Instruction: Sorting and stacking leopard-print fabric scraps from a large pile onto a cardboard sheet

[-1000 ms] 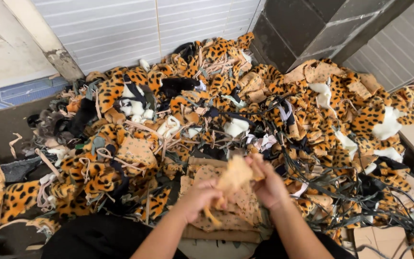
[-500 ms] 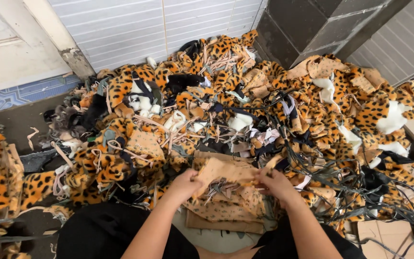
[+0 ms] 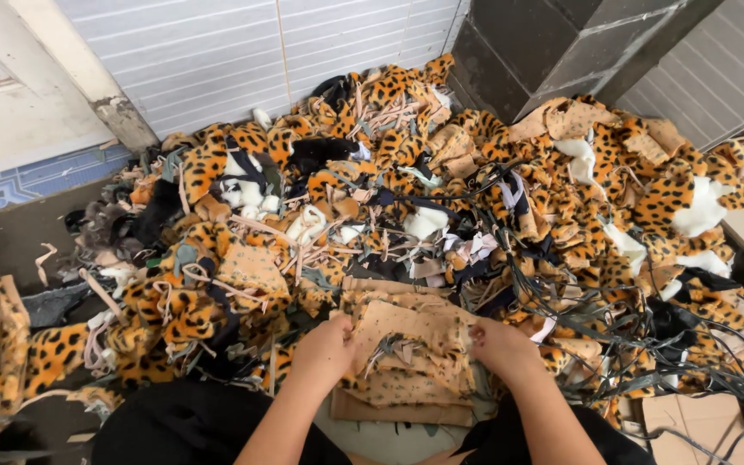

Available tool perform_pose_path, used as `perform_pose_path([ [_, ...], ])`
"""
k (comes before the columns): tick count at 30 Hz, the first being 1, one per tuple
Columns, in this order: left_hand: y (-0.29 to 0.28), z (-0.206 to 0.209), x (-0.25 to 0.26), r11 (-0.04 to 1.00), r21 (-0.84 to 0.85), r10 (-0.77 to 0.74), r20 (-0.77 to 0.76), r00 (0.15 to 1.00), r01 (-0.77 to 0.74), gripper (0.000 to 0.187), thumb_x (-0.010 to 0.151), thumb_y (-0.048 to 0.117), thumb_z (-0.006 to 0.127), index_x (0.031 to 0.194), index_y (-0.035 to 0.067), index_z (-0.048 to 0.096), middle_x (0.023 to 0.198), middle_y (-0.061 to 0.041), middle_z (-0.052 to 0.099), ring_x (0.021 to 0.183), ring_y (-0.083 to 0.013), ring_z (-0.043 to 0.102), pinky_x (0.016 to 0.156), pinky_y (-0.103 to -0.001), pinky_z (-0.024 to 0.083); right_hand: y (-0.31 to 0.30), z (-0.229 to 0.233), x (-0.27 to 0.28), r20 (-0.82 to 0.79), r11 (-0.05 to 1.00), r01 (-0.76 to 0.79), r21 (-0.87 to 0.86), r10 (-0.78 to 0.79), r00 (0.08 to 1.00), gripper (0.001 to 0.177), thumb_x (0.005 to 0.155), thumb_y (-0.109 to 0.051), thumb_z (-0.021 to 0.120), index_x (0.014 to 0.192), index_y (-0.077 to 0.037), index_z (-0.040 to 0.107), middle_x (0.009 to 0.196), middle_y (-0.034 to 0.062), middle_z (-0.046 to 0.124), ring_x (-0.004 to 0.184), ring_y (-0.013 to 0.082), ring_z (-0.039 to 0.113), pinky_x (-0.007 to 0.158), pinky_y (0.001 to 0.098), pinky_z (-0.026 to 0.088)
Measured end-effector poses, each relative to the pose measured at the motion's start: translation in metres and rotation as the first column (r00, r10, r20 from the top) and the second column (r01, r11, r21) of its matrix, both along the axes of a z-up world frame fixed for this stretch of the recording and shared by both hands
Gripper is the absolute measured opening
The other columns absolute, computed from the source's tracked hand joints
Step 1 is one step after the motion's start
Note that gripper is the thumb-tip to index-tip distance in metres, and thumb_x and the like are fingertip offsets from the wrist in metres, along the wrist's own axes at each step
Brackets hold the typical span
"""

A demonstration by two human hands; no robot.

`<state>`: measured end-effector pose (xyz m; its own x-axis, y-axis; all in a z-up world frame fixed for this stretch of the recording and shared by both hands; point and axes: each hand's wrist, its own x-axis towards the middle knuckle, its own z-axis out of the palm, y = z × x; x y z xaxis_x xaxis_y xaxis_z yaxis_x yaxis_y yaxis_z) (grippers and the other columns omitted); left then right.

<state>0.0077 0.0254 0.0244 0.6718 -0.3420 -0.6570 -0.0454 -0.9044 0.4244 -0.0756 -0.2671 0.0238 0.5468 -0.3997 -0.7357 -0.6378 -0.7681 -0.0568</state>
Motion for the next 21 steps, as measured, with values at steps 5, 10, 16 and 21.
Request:
perform_pose_path([
  [5, -0.021, 0.0, -0.004, 0.991, -0.133, 0.002, 0.005, 1.0, -0.001, 0.022, 0.106, 0.028, 0.047, 0.117, 0.021, 0.066, 0.087, 0.003, 0.065, 0.057, -0.0143, 0.05, 0.052, -0.032, 0.039, 0.008, -0.004, 0.031, 0.388, 1.0, -0.003, -0.025, 0.013, 0.922, 0.035, 0.099, -0.021, 0.055, 0.133, -0.02, 0.063, 0.138, 0.0029, 0.06, 0.119, 0.0262, 0.064, 0.091, 0.0442, 0.058],
  [10, -0.037, -0.013, -0.011, 0.963, -0.264, -0.046, 0.04, 0.998, 0.055, 0.021, 0.105, 0.024, 0.052, 0.118, 0.02, 0.068, 0.087, 0.004, 0.071, 0.061, -0.0121, 0.058, 0.056, -0.029, 0.047, -0.024, -0.05, 0.082, 0.817, 0.962, -0.155, -0.225, 0.273, 0.508, 0.037, 0.099, -0.007, 0.052, 0.135, -0.009, 0.059, 0.139, 0.0137, 0.055, 0.127, 0.0359, 0.052, 0.106, 0.0519, 0.044],
  [16, -0.071, 0.01, -0.001, 0.917, -0.399, 0.004, 0.017, 1.0, 0.003, 0.017, 0.106, 0.019, 0.053, 0.111, 0.021, 0.069, 0.094, 0.005, 0.073, 0.059, -0.004, 0.06, 0.051, -0.02, 0.047, -0.031, -0.012, 0.123, 0.362, 0.959, -0.177, -0.221, 0.249, 0.898, 0.07, 0.092, -0.033, 0.073, 0.156, -0.031, 0.042, 0.14, 0.0052, 0.063, 0.132, 0.0284, 0.054, 0.104, 0.0476, 0.044],
  [21, -0.083, 0.044, 0.015, 0.857, -0.51, 0.027, -0.102, 0.994, -0.076, 0.025, 0.106, 0.025, 0.048, 0.12, 0.019, 0.067, 0.092, 0.003, 0.067, 0.057, -0.011, 0.05, 0.056, -0.029, 0.039, -0.037, 0.065, 0.114, 0.552, 0.95, 0.297, 0.102, -0.302, 0.777, 0.043, 0.1, -0.034, 0.065, 0.139, -0.016, 0.062, 0.109, 0.0067, 0.074, 0.052, 0.015, 0.05, 0.05, 0.0291, 0.048],
])
